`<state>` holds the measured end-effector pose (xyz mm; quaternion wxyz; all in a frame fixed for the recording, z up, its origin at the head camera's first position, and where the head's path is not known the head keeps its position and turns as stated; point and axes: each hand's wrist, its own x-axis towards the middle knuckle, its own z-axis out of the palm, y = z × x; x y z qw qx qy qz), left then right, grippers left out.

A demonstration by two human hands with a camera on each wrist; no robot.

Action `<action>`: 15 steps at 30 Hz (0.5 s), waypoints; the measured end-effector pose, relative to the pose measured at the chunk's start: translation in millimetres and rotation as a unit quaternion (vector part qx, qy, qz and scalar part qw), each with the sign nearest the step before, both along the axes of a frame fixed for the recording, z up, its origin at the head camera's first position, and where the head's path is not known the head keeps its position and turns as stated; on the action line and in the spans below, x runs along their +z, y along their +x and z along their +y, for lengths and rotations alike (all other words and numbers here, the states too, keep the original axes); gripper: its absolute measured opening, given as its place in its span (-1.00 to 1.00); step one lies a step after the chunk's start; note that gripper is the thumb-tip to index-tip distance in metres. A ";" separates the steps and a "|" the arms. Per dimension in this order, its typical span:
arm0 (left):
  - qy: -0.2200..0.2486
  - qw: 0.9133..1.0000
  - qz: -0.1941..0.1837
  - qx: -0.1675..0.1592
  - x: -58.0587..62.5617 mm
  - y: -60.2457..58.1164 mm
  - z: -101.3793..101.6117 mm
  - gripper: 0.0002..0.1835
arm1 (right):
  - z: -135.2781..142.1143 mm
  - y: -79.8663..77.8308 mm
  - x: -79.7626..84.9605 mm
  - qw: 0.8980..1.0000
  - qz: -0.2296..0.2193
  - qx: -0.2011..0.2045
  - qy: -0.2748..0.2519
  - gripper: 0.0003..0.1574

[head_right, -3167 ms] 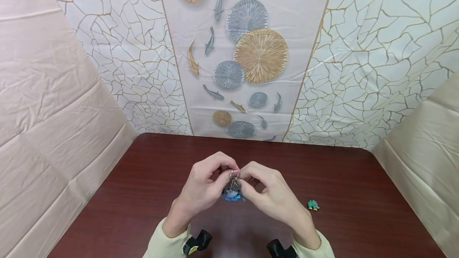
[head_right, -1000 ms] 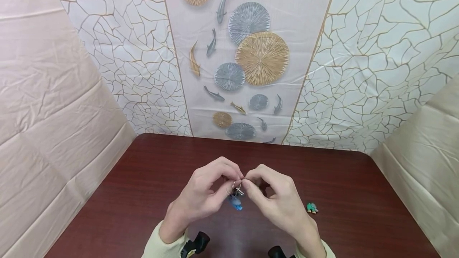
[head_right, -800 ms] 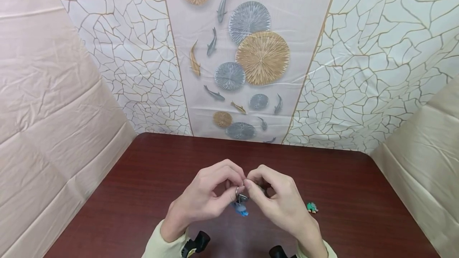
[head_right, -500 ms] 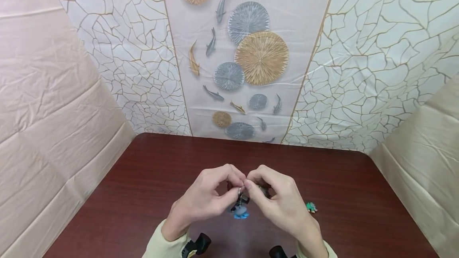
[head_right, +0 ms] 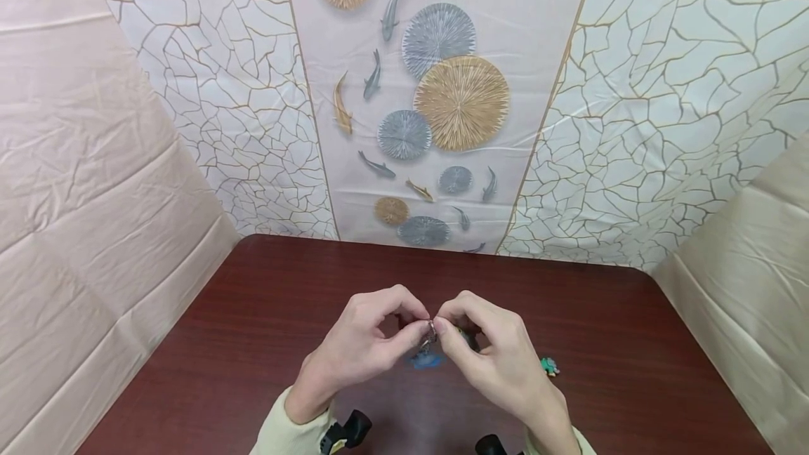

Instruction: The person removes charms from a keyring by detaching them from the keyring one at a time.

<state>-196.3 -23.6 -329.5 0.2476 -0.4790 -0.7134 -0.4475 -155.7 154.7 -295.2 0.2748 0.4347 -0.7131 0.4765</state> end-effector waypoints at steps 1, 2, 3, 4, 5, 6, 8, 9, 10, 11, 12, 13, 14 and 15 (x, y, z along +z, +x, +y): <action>0.002 1.000 -0.002 0.002 -0.1 0.0 -0.3 -0.89 | 0.2 0.1 -0.2 1.000 -0.002 -0.002 0.000 -0.67; 0.004 1.000 -0.004 0.005 -0.2 0.1 -0.6 -0.90 | 0.4 0.1 -0.4 1.000 -0.003 -0.005 0.001 -0.67; 0.005 1.000 -0.004 0.009 -0.4 0.0 -0.9 -0.90 | 0.7 0.1 -0.6 1.000 -0.005 -0.005 0.002 -0.66; 0.007 1.000 -0.004 0.012 -0.4 0.0 -1.1 -0.89 | 0.9 0.2 -0.7 1.000 -0.007 -0.007 0.004 -0.65; 0.009 1.000 -0.003 0.016 -0.4 -0.1 -1.3 -0.89 | 0.9 0.2 -0.8 1.000 -0.008 -0.009 0.006 -0.64; 0.010 1.000 -0.004 0.018 -0.5 -0.3 -1.5 -0.88 | 0.9 0.2 -0.9 1.000 -0.010 -0.007 0.008 -0.64; 0.012 1.000 -0.008 0.021 -0.2 -0.4 -1.9 -0.89 | 0.8 0.1 -0.6 1.000 -0.013 -0.005 0.013 -0.62; 0.013 1.000 -0.009 0.022 -0.2 -0.5 -2.1 -0.89 | 0.8 0.2 -0.3 1.000 -0.012 -0.004 0.016 -0.61; 0.013 1.000 -0.011 0.023 0.1 -0.5 -2.4 -0.89 | 0.7 0.3 0.2 1.000 -0.009 -0.006 0.019 -0.61; 0.013 1.000 -0.012 0.026 0.3 -0.5 -2.7 -0.89 | 0.8 0.3 0.4 1.000 -0.006 -0.004 0.020 -0.62; 0.013 0.999 -0.014 0.027 0.4 -0.6 -2.9 -0.90 | 0.9 0.2 0.7 1.000 -0.003 -0.002 0.022 -0.62; 0.013 0.999 -0.016 0.028 0.4 -0.7 -3.1 -0.90 | 1.1 0.2 0.9 1.000 0.000 0.001 0.023 -0.62; 0.013 0.999 -0.018 0.028 0.3 -0.8 -3.3 -0.90 | 1.2 0.1 1.0 1.000 0.003 0.003 0.024 -0.63; 0.012 0.999 -0.020 0.028 0.1 -0.9 -3.4 -0.90 | 1.3 0.1 1.1 1.000 0.005 0.004 0.026 -0.63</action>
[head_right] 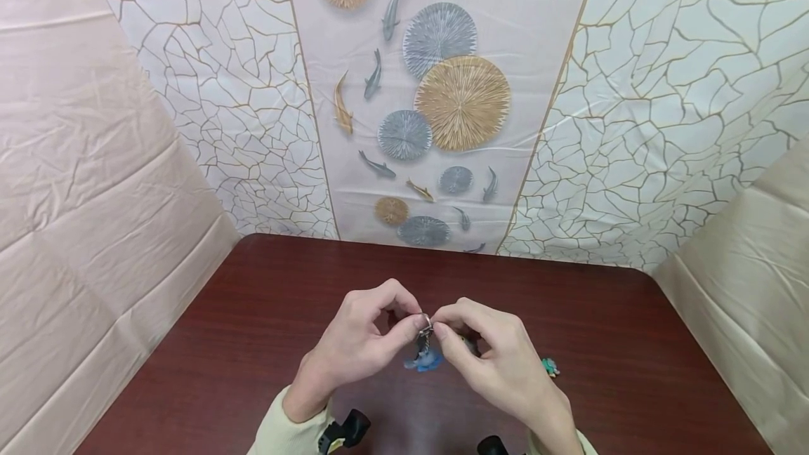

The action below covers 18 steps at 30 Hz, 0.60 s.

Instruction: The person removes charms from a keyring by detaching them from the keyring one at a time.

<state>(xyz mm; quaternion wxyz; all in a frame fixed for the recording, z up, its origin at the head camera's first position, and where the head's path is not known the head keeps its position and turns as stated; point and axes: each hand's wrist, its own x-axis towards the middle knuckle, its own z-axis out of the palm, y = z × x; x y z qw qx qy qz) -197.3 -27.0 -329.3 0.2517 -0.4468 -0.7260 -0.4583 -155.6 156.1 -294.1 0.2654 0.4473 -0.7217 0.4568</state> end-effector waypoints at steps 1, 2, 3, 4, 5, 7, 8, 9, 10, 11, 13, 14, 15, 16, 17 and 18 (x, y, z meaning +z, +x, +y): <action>-0.001 1.000 -0.002 0.000 -0.1 -0.1 -0.1 -0.90 | 0.0 0.0 0.0 1.000 0.003 0.000 0.002 -0.63; -0.001 1.000 -0.004 0.000 -0.5 -0.3 -0.2 -0.90 | -0.1 0.0 0.1 1.000 0.004 0.000 0.003 -0.63; -0.001 1.000 -0.006 -0.001 -0.8 -0.5 -0.3 -0.90 | -0.2 -0.1 0.0 1.000 0.005 -0.001 0.005 -0.64; -0.001 1.000 -0.007 -0.003 -0.9 -0.7 -0.1 -0.90 | -0.1 0.0 -0.1 1.000 0.007 -0.002 0.006 -0.64; -0.001 1.000 -0.007 -0.004 -0.9 -0.9 0.1 -0.90 | -0.1 -0.1 -0.4 1.000 0.009 -0.004 0.007 -0.64; 0.000 1.000 -0.006 -0.005 -1.0 -1.3 0.6 -0.90 | -0.3 -0.1 -1.2 1.000 0.008 -0.003 0.007 -0.65; 0.002 1.000 -0.007 -0.007 -0.8 -1.3 0.9 -0.90 | -0.5 -0.2 -1.6 1.000 0.007 -0.001 0.007 -0.65; 0.004 1.000 -0.006 -0.011 -0.7 -1.3 1.3 -0.89 | -0.6 -0.3 -2.2 1.000 0.006 0.000 0.006 -0.65; 0.006 1.000 -0.004 -0.014 -0.6 -1.3 1.7 -0.88 | -0.7 -0.4 -2.9 1.000 0.005 -0.001 0.006 -0.65; 0.007 1.000 -0.002 -0.018 -0.5 -1.2 2.0 -0.87 | -0.6 -0.5 -3.5 1.000 0.004 -0.002 0.006 -0.65; 0.006 1.000 0.009 -0.027 -0.2 -0.8 2.4 -0.85 | -0.2 -0.9 -4.9 1.000 0.003 -0.002 0.003 -0.66; 0.007 0.999 0.016 -0.031 0.1 -0.5 2.5 -0.84 | 0.3 -1.0 -5.4 1.000 0.003 -0.002 0.000 -0.67; 0.006 0.999 0.025 -0.034 0.4 -0.3 2.5 -0.84 | 0.8 -1.1 -6.0 1.000 0.002 -0.001 -0.003 -0.68; 0.006 0.999 0.033 -0.036 0.8 0.1 2.3 -0.85 | 1.2 -1.1 -6.4 1.000 0.002 0.000 -0.006 -0.68; 0.006 0.998 0.042 -0.039 1.1 0.2 2.2 -0.85 | 1.7 -1.1 -6.6 1.000 0.003 0.004 -0.011 -0.69; 0.007 0.998 0.049 -0.040 1.6 0.5 1.9 -0.86 | 2.1 -1.1 -6.7 1.000 0.003 0.010 -0.017 -0.70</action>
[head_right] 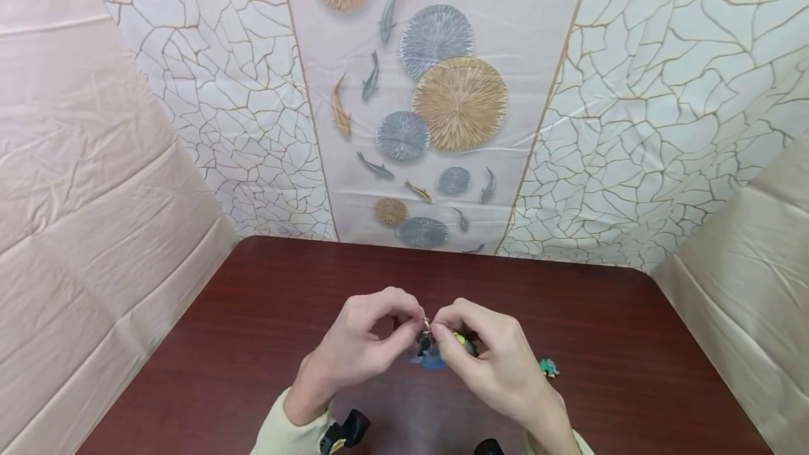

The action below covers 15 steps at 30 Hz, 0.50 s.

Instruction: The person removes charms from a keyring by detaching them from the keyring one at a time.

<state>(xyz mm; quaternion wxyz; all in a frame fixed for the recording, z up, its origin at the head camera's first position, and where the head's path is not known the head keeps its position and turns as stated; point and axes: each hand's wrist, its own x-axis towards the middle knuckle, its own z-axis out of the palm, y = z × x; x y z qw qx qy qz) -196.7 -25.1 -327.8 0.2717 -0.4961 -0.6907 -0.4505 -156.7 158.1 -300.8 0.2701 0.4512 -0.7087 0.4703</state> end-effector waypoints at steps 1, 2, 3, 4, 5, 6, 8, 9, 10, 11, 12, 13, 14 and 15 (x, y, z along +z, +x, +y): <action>0.001 1.000 0.005 -0.001 0.3 0.3 -0.3 -0.87 | 0.1 0.2 0.0 1.000 -0.001 0.004 -0.004 -0.70; 0.003 1.000 0.009 -0.004 0.6 0.5 -0.5 -0.88 | 0.2 0.4 0.3 1.000 0.000 0.006 -0.007 -0.71; 0.005 1.000 0.013 -0.005 0.9 0.7 -0.7 -0.88 | 0.2 0.7 0.6 1.000 0.000 0.008 -0.010 -0.71; 0.006 1.000 0.018 -0.006 1.0 0.8 -0.9 -0.88 | 0.1 0.9 1.1 1.000 0.000 0.010 -0.012 -0.71; 0.007 1.000 0.023 -0.007 1.2 0.8 -0.9 -0.88 | 0.0 1.2 1.5 1.000 0.000 0.013 -0.014 -0.71; 0.007 0.999 0.030 -0.006 1.6 0.9 -1.0 -0.88 | -0.1 1.4 2.0 1.000 0.000 0.014 -0.015 -0.71; 0.005 0.999 0.049 -0.002 2.2 1.1 -1.0 -0.87 | -0.3 1.9 2.7 1.000 0.002 0.014 -0.015 -0.72; 0.002 0.998 0.061 0.002 2.6 1.2 -0.9 -0.87 | -0.4 2.1 3.0 1.000 0.002 0.014 -0.015 -0.73; -0.001 0.997 0.073 0.007 3.2 1.4 -0.9 -0.87 | -0.4 2.3 3.2 1.000 0.002 0.015 -0.016 -0.73; -0.004 0.996 0.087 0.012 3.6 1.4 -0.8 -0.86 | -0.4 2.6 3.4 1.000 0.002 0.013 -0.017 -0.73; -0.009 0.995 0.101 0.019 4.1 1.8 -0.7 -0.86 | -0.5 2.8 3.6 1.000 0.001 0.011 -0.017 -0.73; -0.014 0.993 0.113 0.026 4.5 2.2 -0.6 -0.86 | -0.6 3.1 3.7 1.000 0.000 0.007 -0.016 -0.72; -0.018 0.991 0.127 0.034 4.9 2.5 -0.5 -0.85 | -0.7 3.2 3.8 1.000 -0.001 0.005 -0.017 -0.72; -0.023 0.989 0.140 0.043 5.1 2.8 -0.4 -0.85 | -0.8 3.3 3.9 1.000 -0.002 0.004 -0.018 -0.72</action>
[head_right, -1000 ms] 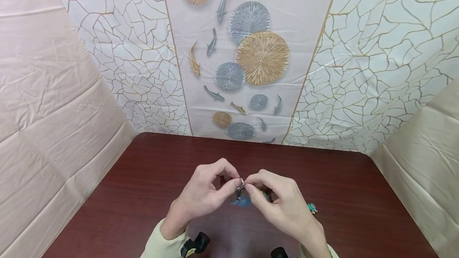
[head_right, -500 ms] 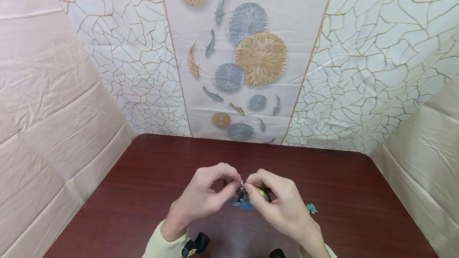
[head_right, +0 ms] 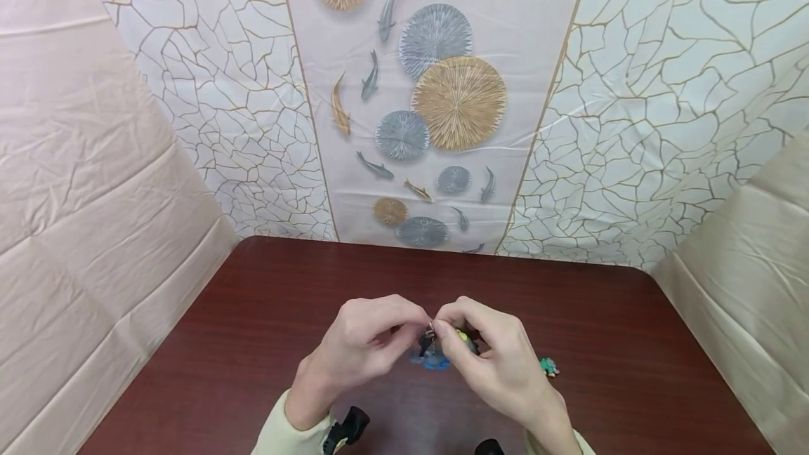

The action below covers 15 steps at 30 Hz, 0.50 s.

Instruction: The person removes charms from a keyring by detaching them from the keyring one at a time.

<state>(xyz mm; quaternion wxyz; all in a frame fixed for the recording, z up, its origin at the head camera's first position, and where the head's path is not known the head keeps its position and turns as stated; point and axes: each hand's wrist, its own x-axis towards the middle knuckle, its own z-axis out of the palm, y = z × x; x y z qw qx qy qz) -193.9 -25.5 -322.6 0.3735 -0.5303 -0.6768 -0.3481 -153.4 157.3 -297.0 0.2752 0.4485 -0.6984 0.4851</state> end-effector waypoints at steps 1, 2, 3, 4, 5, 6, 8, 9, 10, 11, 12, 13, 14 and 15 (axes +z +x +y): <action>-0.004 1.000 0.011 0.009 0.3 0.2 0.0 -0.84 | -0.3 -0.1 0.1 1.000 0.001 0.000 -0.002 -0.72; -0.006 1.000 0.022 0.019 0.4 0.4 0.0 -0.84 | -0.6 -0.2 0.1 1.000 0.001 0.000 -0.004 -0.73; -0.009 0.999 0.032 0.028 0.5 0.7 0.0 -0.84 | -0.9 -0.4 0.1 1.000 0.001 0.002 -0.006 -0.73; -0.011 0.998 0.040 0.036 0.6 0.6 0.1 -0.83 | -1.2 -0.7 0.0 1.000 0.003 0.003 -0.009 -0.74; -0.012 0.998 0.047 0.043 0.6 0.4 0.3 -0.84 | -1.5 -1.0 -0.2 1.000 0.002 0.008 -0.013 -0.74; -0.011 0.997 0.052 0.048 0.5 0.2 0.4 -0.84 | -1.8 -1.3 -0.4 1.000 0.001 0.014 -0.017 -0.74; -0.002 0.997 0.053 0.048 0.1 -0.6 0.6 -0.84 | -2.3 -1.5 -0.8 0.999 -0.002 0.023 -0.022 -0.73; 0.003 0.998 0.052 0.046 -0.1 -1.1 0.7 -0.84 | -2.6 -1.5 -0.8 0.999 -0.004 0.027 -0.023 -0.72; 0.010 0.998 0.047 0.040 -0.4 -1.5 0.7 -0.84 | -2.9 -1.4 -0.8 0.999 -0.007 0.033 -0.024 -0.71; 0.017 0.998 0.041 0.033 -0.6 -1.7 0.7 -0.84 | -3.2 -1.2 -0.7 0.999 -0.012 0.039 -0.024 -0.69; 0.024 0.999 0.032 0.025 -0.7 -1.8 0.5 -0.84 | -3.5 -0.9 -0.4 0.999 -0.012 0.041 -0.023 -0.68; 0.030 0.999 0.022 0.017 -0.8 -1.7 0.4 -0.84 | -3.9 -0.7 0.0 0.999 -0.012 0.042 -0.022 -0.68; 0.035 0.999 0.012 0.011 -0.7 -1.3 0.1 -0.85 | -4.5 -0.7 0.3 0.999 -0.012 0.046 -0.021 -0.68; 0.039 0.999 0.003 0.005 -0.6 -0.9 -0.2 -0.85 | -5.0 -0.5 0.9 0.999 -0.010 0.050 -0.020 -0.68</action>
